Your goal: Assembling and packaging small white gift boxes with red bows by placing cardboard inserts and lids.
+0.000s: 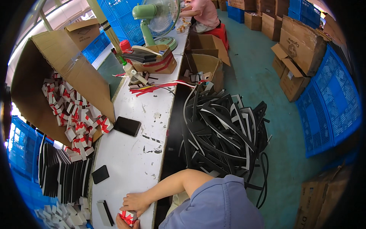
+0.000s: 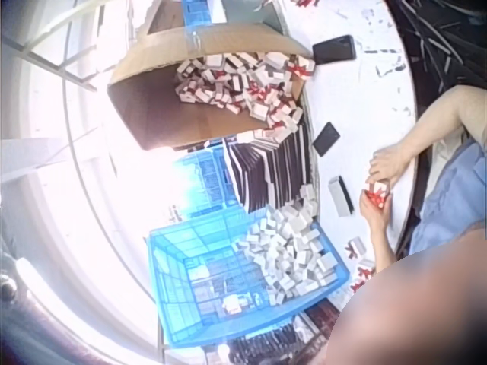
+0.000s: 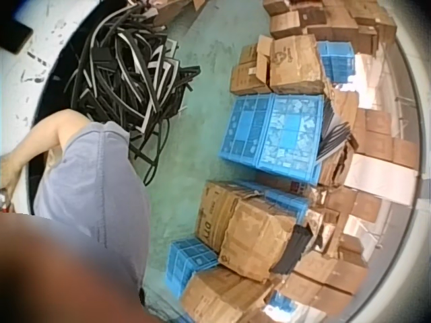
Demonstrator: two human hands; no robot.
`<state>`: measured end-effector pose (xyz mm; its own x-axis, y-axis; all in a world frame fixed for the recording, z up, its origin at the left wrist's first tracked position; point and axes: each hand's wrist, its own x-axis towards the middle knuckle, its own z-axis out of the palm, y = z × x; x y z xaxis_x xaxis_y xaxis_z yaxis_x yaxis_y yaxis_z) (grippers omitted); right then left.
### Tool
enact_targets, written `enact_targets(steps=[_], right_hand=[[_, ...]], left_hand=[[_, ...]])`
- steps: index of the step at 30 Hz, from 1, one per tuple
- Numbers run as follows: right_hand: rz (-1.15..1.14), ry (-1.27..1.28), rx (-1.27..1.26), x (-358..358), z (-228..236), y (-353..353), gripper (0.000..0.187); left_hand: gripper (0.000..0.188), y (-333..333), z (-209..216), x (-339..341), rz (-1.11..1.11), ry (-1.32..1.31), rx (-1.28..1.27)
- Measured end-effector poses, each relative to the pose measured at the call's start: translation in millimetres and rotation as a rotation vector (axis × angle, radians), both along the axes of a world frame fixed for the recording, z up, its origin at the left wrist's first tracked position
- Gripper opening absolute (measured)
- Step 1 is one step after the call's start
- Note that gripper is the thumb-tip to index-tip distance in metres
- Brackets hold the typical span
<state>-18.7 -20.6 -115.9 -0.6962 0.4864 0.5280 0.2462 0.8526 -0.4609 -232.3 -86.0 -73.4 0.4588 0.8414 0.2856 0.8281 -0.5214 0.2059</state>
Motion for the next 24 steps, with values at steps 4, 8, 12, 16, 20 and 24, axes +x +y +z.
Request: enact_targets(steps=[4, 8, 12, 16, 20, 24], right_hand=[[-0.001, -0.009, -0.011, 0, 2, 1, 0.08], [-0.021, -0.008, -0.003, 4, 2, -3, 0.078], [-0.02, -0.029, -0.016, 12, 8, -10, 0.077], [0.033, -0.12, 0.046, 3, 17, -9, 0.073], [0.025, -0.056, -0.072, 8, 12, 4, 0.068], [-0.013, -0.085, -0.019, 15, 37, 4, 0.057]], left_hand=[[0.087, 1, -3, -4, -0.017, 0.0, 0.029], [0.087, -2, -2, 2, -0.009, -0.02, 0.001], [0.081, -10, 3, 12, 0.029, -0.04, -0.026], [0.084, -21, -22, -26, 0.097, -0.086, -0.022], [0.084, -23, 2, -35, 0.184, 0.115, -0.164], [0.082, -42, 32, -54, 0.348, 0.201, -0.163]])
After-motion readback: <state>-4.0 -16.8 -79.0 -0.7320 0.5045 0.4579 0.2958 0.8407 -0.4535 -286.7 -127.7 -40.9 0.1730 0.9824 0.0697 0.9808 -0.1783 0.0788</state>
